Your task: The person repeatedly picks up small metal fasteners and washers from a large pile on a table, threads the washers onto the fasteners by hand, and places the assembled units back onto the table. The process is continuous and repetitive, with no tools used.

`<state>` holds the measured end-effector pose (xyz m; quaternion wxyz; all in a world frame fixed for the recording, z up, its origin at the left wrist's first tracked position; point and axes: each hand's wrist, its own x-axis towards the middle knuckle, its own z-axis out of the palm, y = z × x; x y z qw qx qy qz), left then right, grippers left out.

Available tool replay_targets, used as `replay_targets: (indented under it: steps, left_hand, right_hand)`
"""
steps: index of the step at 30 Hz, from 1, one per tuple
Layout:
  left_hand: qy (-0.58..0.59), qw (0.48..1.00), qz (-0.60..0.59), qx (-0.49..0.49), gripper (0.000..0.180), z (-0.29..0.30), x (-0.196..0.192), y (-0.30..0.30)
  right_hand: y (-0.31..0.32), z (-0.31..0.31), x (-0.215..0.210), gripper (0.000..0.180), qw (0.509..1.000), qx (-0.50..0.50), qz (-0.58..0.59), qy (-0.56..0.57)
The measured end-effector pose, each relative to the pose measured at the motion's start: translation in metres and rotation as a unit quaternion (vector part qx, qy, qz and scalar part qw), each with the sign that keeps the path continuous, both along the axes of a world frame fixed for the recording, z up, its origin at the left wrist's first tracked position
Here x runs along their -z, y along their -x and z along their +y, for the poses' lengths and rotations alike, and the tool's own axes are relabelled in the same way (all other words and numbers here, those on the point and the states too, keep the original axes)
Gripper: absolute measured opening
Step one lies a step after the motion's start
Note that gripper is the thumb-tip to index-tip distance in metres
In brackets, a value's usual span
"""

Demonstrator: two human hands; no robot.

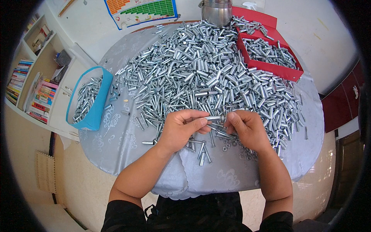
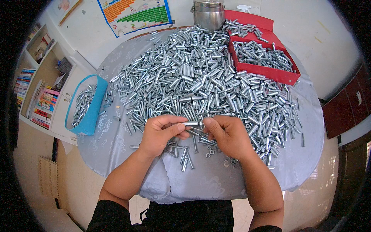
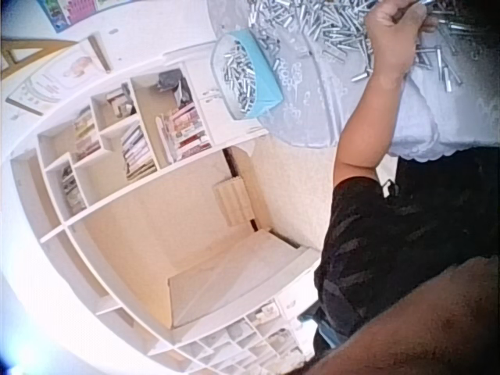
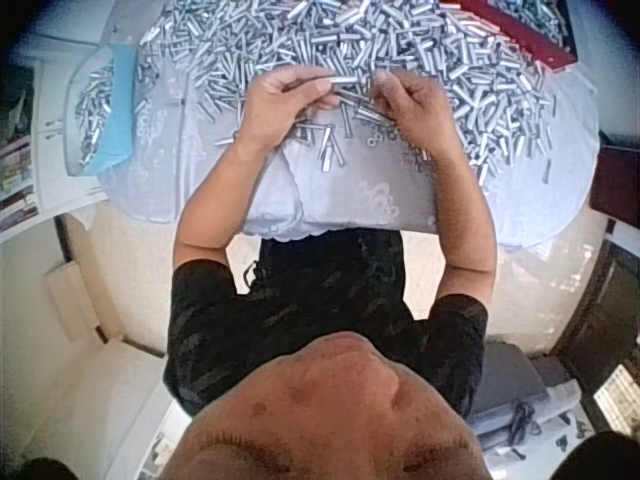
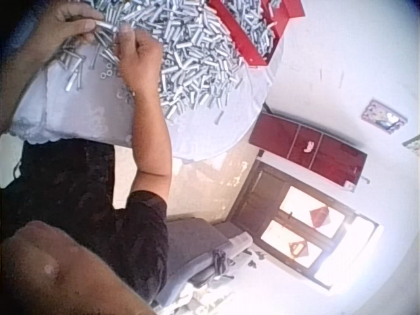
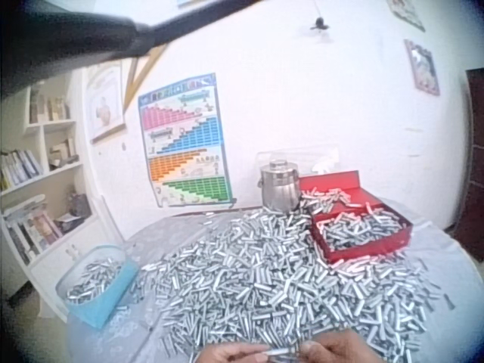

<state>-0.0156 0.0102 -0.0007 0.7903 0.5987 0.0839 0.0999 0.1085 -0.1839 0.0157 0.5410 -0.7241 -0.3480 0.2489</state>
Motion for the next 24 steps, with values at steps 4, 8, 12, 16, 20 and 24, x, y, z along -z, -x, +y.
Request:
replay_targets:
  steps: [4, 8, 12, 16, 20, 24]
  left_hand:
    - [0.001, 1.000, -0.004, -0.001, 0.021, 0.001, 0.003, -0.001]
    - [0.003, 1.000, -0.005, 0.000, 0.021, 0.000, 0.001, 0.000]
    - [0.007, 1.000, -0.008, -0.001, 0.020, 0.000, 0.003, -0.001]
    - [0.011, 1.000, -0.004, -0.003, 0.020, 0.000, 0.003, 0.000]
    - [-0.019, 1.000, -0.008, -0.008, 0.020, -0.002, 0.002, 0.000]
    - [-0.001, 1.000, -0.013, 0.000, 0.019, -0.001, 0.002, 0.000]
  right_hand:
    - [0.008, 0.007, 0.003, 0.020, 0.997, 0.017, -0.027, -0.075]
    - [0.001, -0.001, 0.001, 0.021, 0.999, -0.007, 0.021, 0.037]
    - [0.010, 0.008, -0.002, 0.015, 0.997, 0.034, 0.023, -0.070]
    - [0.009, 0.006, -0.005, 0.012, 0.999, 0.014, 0.015, -0.036]
    - [0.005, 0.003, -0.004, 0.014, 0.998, -0.028, 0.041, 0.029]
    - [0.013, 0.010, 0.001, 0.013, 0.995, 0.035, 0.060, -0.069]
